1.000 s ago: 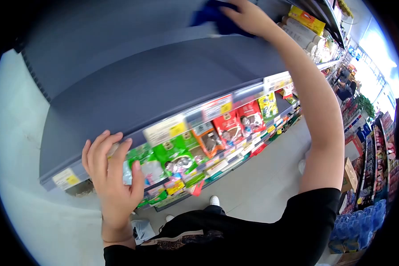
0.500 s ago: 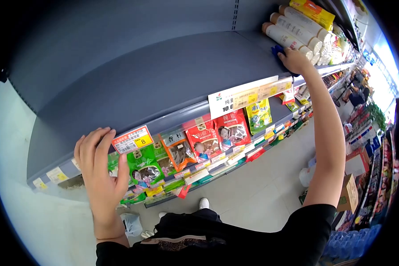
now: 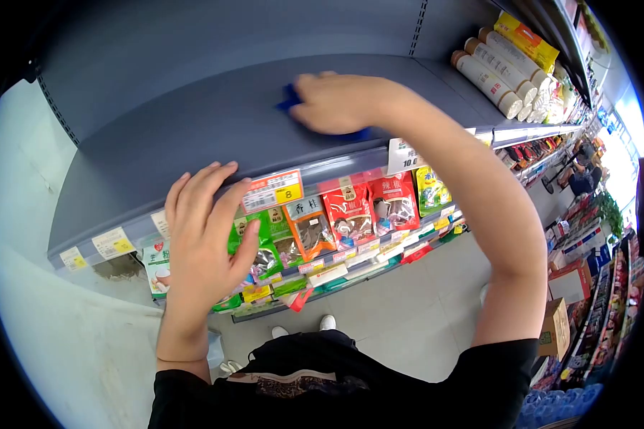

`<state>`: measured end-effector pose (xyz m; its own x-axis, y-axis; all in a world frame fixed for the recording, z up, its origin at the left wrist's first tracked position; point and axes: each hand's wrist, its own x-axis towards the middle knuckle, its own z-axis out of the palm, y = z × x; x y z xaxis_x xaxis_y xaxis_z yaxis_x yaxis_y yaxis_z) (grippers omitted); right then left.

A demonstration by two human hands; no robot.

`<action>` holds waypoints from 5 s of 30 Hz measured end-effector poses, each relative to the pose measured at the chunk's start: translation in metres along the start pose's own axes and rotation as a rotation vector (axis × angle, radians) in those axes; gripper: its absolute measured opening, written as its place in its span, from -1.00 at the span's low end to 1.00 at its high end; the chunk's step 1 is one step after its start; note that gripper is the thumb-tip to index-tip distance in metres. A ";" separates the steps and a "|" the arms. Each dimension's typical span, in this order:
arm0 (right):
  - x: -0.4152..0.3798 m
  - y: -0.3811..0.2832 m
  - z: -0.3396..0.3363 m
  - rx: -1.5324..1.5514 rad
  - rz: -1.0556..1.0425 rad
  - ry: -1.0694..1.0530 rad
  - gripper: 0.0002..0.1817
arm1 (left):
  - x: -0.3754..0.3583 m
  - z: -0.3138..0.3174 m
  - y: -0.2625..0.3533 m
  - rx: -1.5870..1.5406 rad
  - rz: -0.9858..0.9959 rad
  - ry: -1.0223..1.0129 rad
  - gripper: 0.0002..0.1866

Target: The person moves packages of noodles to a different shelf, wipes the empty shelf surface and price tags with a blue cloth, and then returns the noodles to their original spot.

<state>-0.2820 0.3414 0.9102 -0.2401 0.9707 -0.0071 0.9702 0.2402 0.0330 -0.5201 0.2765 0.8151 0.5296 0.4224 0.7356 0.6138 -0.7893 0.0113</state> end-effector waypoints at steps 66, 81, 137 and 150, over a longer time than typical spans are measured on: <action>-0.013 0.151 -0.031 0.071 -0.011 -0.006 -0.47 | -0.029 0.008 -0.016 0.082 -0.187 0.203 -0.58; 0.021 0.014 -0.031 0.127 -0.414 -0.239 -0.35 | -0.062 -0.020 -0.043 0.059 -0.261 0.264 -0.59; 0.271 -0.445 -0.042 0.338 -1.038 0.037 -0.53 | -0.121 -0.092 -0.160 -0.189 -0.035 0.320 -0.60; 0.142 -0.197 -0.053 0.041 -0.387 -0.119 -0.41 | -0.155 -0.110 -0.177 -0.160 -0.085 0.300 -0.60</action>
<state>-0.5093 0.4319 0.9553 -0.5848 0.8012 -0.1270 0.8098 0.5856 -0.0350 -0.7754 0.3013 0.7738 0.2700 0.3585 0.8936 0.5360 -0.8270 0.1698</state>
